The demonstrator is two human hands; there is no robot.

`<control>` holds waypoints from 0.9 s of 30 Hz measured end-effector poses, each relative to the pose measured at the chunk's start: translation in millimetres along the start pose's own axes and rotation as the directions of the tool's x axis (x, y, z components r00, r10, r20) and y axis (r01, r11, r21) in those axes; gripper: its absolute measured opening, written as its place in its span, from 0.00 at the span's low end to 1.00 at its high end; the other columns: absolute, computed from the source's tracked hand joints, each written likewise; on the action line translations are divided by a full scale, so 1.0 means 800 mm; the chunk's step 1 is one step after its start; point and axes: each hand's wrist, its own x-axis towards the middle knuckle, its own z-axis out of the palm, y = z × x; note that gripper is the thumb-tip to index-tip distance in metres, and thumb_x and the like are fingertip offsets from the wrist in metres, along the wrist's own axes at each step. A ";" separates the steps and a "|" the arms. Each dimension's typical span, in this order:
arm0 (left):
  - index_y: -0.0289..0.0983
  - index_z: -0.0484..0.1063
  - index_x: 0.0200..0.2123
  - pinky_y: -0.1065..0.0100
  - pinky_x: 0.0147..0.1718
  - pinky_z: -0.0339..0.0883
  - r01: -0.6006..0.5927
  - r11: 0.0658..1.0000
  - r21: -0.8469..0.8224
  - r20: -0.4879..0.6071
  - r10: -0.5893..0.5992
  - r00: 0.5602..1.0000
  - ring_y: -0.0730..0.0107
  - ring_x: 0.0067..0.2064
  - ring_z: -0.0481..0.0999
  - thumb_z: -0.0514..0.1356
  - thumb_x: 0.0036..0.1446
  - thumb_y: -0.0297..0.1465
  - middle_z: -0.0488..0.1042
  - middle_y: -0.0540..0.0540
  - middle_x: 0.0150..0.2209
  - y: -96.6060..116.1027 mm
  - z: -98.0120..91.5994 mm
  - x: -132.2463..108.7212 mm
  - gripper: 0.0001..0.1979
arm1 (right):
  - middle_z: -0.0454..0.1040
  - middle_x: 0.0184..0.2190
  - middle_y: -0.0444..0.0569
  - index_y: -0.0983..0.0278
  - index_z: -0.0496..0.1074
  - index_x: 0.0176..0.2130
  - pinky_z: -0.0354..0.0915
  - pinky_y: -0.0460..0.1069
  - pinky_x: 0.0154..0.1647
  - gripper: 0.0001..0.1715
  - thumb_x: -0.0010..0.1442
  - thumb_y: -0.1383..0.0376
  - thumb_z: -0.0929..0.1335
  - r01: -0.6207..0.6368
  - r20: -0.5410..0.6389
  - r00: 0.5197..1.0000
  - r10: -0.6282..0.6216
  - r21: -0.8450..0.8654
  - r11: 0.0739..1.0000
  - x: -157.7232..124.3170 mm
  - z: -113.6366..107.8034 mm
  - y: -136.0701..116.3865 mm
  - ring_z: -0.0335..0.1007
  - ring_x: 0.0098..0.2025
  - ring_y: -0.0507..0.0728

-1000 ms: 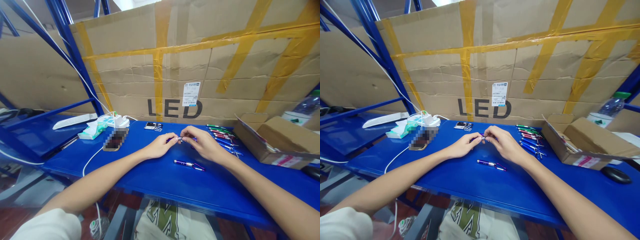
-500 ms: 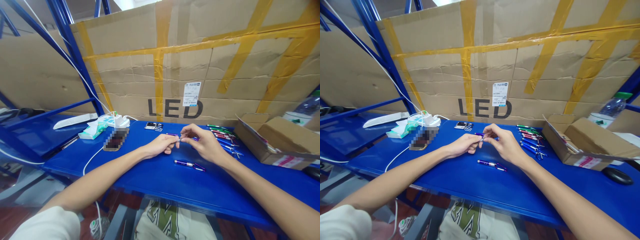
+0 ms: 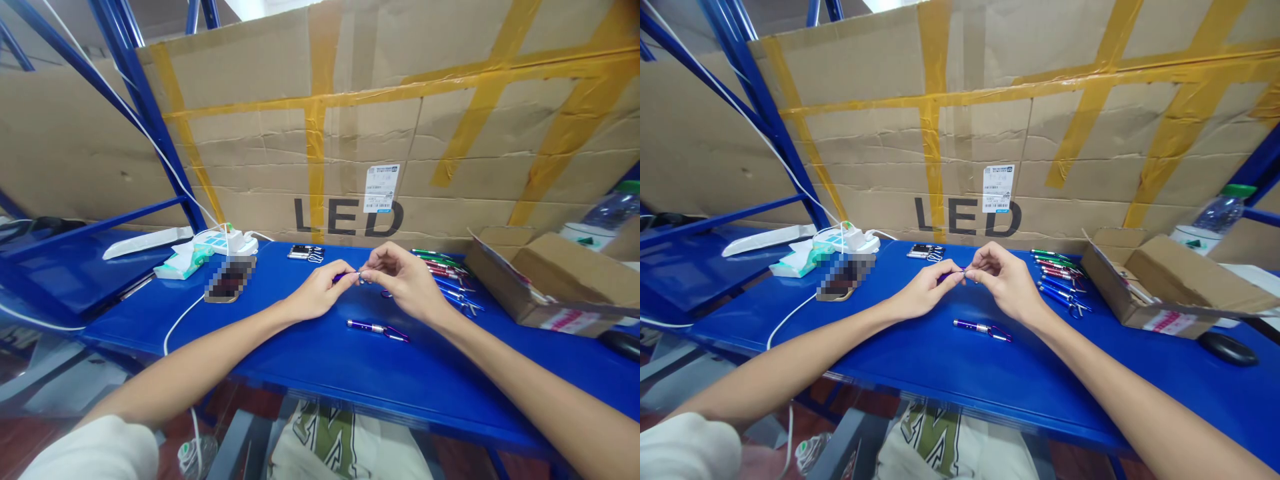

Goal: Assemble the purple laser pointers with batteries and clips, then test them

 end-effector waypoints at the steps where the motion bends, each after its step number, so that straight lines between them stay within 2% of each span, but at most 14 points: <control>1: 0.36 0.76 0.44 0.64 0.45 0.66 -0.046 0.997 0.057 -0.021 0.048 0.999 0.65 0.42 0.73 0.54 0.77 0.42 0.75 0.45 0.40 -0.001 0.000 0.000 0.18 | 0.80 0.33 0.47 0.59 0.72 0.37 0.75 0.56 0.41 0.25 0.55 0.46 0.81 -0.004 -0.006 1.000 0.004 0.013 1.000 0.000 0.001 -0.001 0.80 0.36 0.60; 4: 0.36 0.74 0.47 0.63 0.46 0.68 -0.177 0.954 0.243 -0.049 0.194 0.980 0.63 0.42 0.72 0.53 0.77 0.40 0.72 0.44 0.40 -0.005 -0.001 -0.002 0.15 | 0.79 0.31 0.45 0.59 0.72 0.35 0.74 0.55 0.39 0.26 0.53 0.46 0.81 -0.047 -0.001 0.999 0.047 0.053 0.997 0.002 0.002 -0.004 0.78 0.33 0.58; 8: 0.36 0.71 0.49 0.60 0.48 0.69 -0.284 0.843 0.456 -0.012 0.325 0.946 0.60 0.45 0.71 0.52 0.78 0.37 0.72 0.41 0.43 -0.009 -0.006 -0.002 0.13 | 0.79 0.28 0.44 0.60 0.71 0.35 0.72 0.53 0.36 0.30 0.47 0.49 0.85 -0.225 0.072 0.974 0.216 0.157 0.962 0.004 0.002 -0.003 0.76 0.31 0.56; 12: 0.35 0.71 0.48 0.58 0.48 0.70 -0.336 0.724 0.602 0.079 0.365 0.928 0.58 0.45 0.70 0.49 0.79 0.36 0.72 0.39 0.44 -0.007 -0.008 -0.002 0.14 | 0.77 0.25 0.42 0.61 0.71 0.34 0.69 0.49 0.34 0.32 0.40 0.54 0.87 -0.424 0.179 0.906 0.385 0.329 0.844 0.005 0.000 0.002 0.74 0.30 0.54; 15: 0.35 0.70 0.45 0.58 0.48 0.70 -0.343 0.713 0.612 0.106 0.355 0.929 0.58 0.45 0.70 0.47 0.79 0.34 0.72 0.38 0.44 -0.005 -0.006 -0.001 0.14 | 0.74 0.25 0.40 0.61 0.71 0.34 0.68 0.49 0.34 0.33 0.38 0.55 0.88 -0.500 0.246 0.866 0.435 0.385 0.776 0.005 0.001 0.005 0.72 0.30 0.53; 17: 0.36 0.69 0.45 0.59 0.48 0.70 -0.326 0.774 0.542 0.091 0.331 0.939 0.59 0.45 0.71 0.48 0.79 0.35 0.72 0.39 0.45 -0.006 -0.005 -0.001 0.13 | 0.74 0.26 0.41 0.61 0.72 0.35 0.68 0.50 0.35 0.31 0.42 0.53 0.86 -0.463 0.239 0.885 0.400 0.349 0.815 0.005 0.002 0.006 0.72 0.30 0.53; 19: 0.37 0.69 0.46 0.61 0.48 0.70 -0.275 0.862 0.425 0.050 0.281 0.958 0.61 0.46 0.73 0.51 0.78 0.36 0.72 0.40 0.45 -0.007 -0.004 0.000 0.11 | 0.76 0.27 0.43 0.61 0.72 0.36 0.68 0.51 0.36 0.28 0.49 0.49 0.84 -0.339 0.192 0.936 0.297 0.252 0.906 0.004 0.003 0.005 0.72 0.31 0.55; 21: 0.37 0.70 0.45 0.63 0.47 0.69 -0.175 0.939 0.297 -0.002 0.184 0.983 0.63 0.44 0.74 0.54 0.77 0.37 0.74 0.43 0.44 -0.008 -0.003 0.001 0.10 | 0.77 0.29 0.45 0.61 0.74 0.36 0.68 0.53 0.38 0.23 0.57 0.47 0.79 -0.185 0.147 0.975 0.168 0.112 0.976 0.003 0.003 0.005 0.73 0.32 0.56; 24: 0.38 0.71 0.43 0.65 0.43 0.68 -0.010 0.989 0.147 -0.031 0.014 0.999 0.65 0.41 0.75 0.58 0.75 0.38 0.77 0.46 0.41 -0.009 -0.002 0.002 0.10 | 0.77 0.30 0.46 0.60 0.75 0.36 0.67 0.54 0.40 0.18 0.66 0.49 0.72 -0.032 0.134 0.990 0.047 -0.112 0.993 0.001 0.001 0.005 0.73 0.34 0.57; 26: 0.38 0.71 0.43 0.65 0.42 0.67 0.024 0.993 0.116 -0.021 -0.022 1.000 0.66 0.40 0.75 0.58 0.74 0.38 0.78 0.47 0.40 -0.010 -0.001 0.002 0.10 | 0.77 0.30 0.46 0.60 0.74 0.36 0.66 0.54 0.40 0.17 0.69 0.51 0.70 -0.004 0.145 0.989 0.035 -0.208 0.978 -0.001 0.000 0.007 0.73 0.34 0.57; 27: 0.38 0.70 0.43 0.65 0.42 0.67 0.004 0.992 0.126 -0.011 -0.002 1.000 0.65 0.40 0.75 0.58 0.74 0.37 0.77 0.47 0.40 -0.011 -0.001 0.001 0.09 | 0.77 0.30 0.46 0.60 0.74 0.36 0.66 0.54 0.39 0.17 0.69 0.50 0.69 -0.021 0.154 0.986 0.056 -0.216 0.976 -0.001 0.000 0.009 0.73 0.34 0.57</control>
